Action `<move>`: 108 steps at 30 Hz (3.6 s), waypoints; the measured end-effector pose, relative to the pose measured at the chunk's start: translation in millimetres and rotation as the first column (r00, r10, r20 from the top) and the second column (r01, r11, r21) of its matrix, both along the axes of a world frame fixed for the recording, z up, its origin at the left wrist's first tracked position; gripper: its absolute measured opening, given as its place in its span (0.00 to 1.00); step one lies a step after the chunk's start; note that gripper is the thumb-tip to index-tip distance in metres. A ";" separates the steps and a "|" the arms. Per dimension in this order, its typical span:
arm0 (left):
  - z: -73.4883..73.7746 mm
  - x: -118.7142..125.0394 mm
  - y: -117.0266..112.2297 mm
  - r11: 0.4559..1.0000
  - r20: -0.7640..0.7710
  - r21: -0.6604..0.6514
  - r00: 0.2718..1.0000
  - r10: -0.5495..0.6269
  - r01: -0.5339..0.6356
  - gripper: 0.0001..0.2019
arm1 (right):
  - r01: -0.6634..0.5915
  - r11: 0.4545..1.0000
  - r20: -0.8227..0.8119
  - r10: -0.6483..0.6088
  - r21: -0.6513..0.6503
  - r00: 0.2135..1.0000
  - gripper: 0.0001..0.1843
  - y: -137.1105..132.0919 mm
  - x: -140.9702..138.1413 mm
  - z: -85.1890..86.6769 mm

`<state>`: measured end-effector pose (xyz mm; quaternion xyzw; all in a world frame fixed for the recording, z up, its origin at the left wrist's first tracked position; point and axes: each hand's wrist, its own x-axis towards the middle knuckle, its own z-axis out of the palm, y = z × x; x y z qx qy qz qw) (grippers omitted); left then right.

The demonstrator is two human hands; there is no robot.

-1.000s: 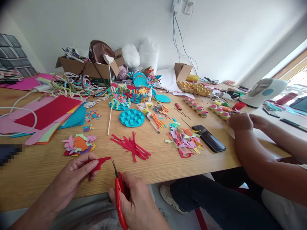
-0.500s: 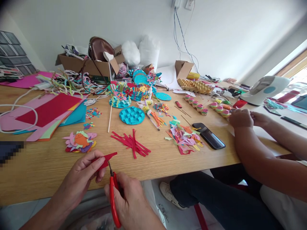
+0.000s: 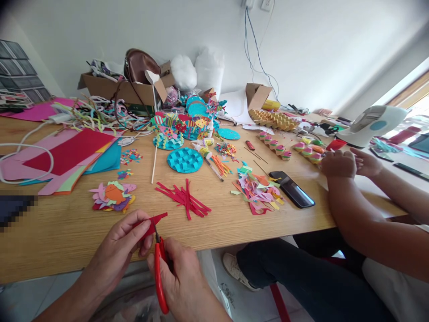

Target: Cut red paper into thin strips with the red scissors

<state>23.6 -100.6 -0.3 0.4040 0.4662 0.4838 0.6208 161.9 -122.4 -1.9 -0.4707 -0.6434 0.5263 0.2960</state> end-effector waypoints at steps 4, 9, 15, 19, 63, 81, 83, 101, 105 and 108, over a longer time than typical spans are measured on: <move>-2.1 0.8 -2.0 1.000 0.002 -0.007 1.000 -0.018 0.018 0.10 | -0.001 1.000 -0.015 0.001 -0.004 1.000 0.14 -0.4 0.6 -1.4; -7.8 -0.2 -4.4 0.998 -0.007 -0.017 0.999 -0.053 0.053 0.09 | 0.016 1.000 -0.054 -0.016 -0.011 0.998 0.17 -1.4 0.6 -7.0; -7.7 -4.1 -2.8 0.995 -0.062 -0.040 0.994 -0.094 0.091 0.11 | 0.040 0.999 -0.080 -0.042 -0.026 0.996 0.21 -0.9 -1.1 -11.4; -4.8 -7.5 0.5 0.996 -0.180 -0.044 0.980 -0.079 0.072 0.12 | 0.054 0.998 -0.072 -0.056 -0.030 0.996 0.23 -1.2 -1.6 -14.1; 19.9 -43.2 49.0 0.675 -0.994 0.094 0.037 0.099 0.731 0.10 | -0.109 0.956 0.946 -0.245 0.272 0.211 0.16 101.8 84.6 16.8; -2.2 -33.7 82.2 0.392 -0.726 0.684 0.521 0.449 0.616 0.09 | -0.233 0.948 0.926 -0.124 0.217 0.355 0.13 130.5 23.1 15.3; -5.3 -35.9 82.4 0.379 -0.706 0.705 0.542 0.456 0.600 0.08 | -0.242 0.951 0.930 -0.098 0.192 0.354 0.13 134.5 24.6 14.5; -3.4 -40.8 80.9 0.440 -0.715 0.699 0.522 0.466 0.564 0.08 | -0.321 0.936 0.935 -0.020 0.141 0.353 0.13 138.3 22.9 24.6; -4.3 -42.0 82.5 0.447 -0.718 0.696 0.528 0.454 0.561 0.07 | -0.327 0.930 0.931 -0.041 0.168 0.363 0.14 136.0 34.3 34.5; -5.1 -42.2 83.8 0.451 -0.722 0.691 0.521 0.455 0.564 0.07 | -0.340 0.926 0.937 -0.036 0.162 0.348 0.14 132.8 36.6 42.9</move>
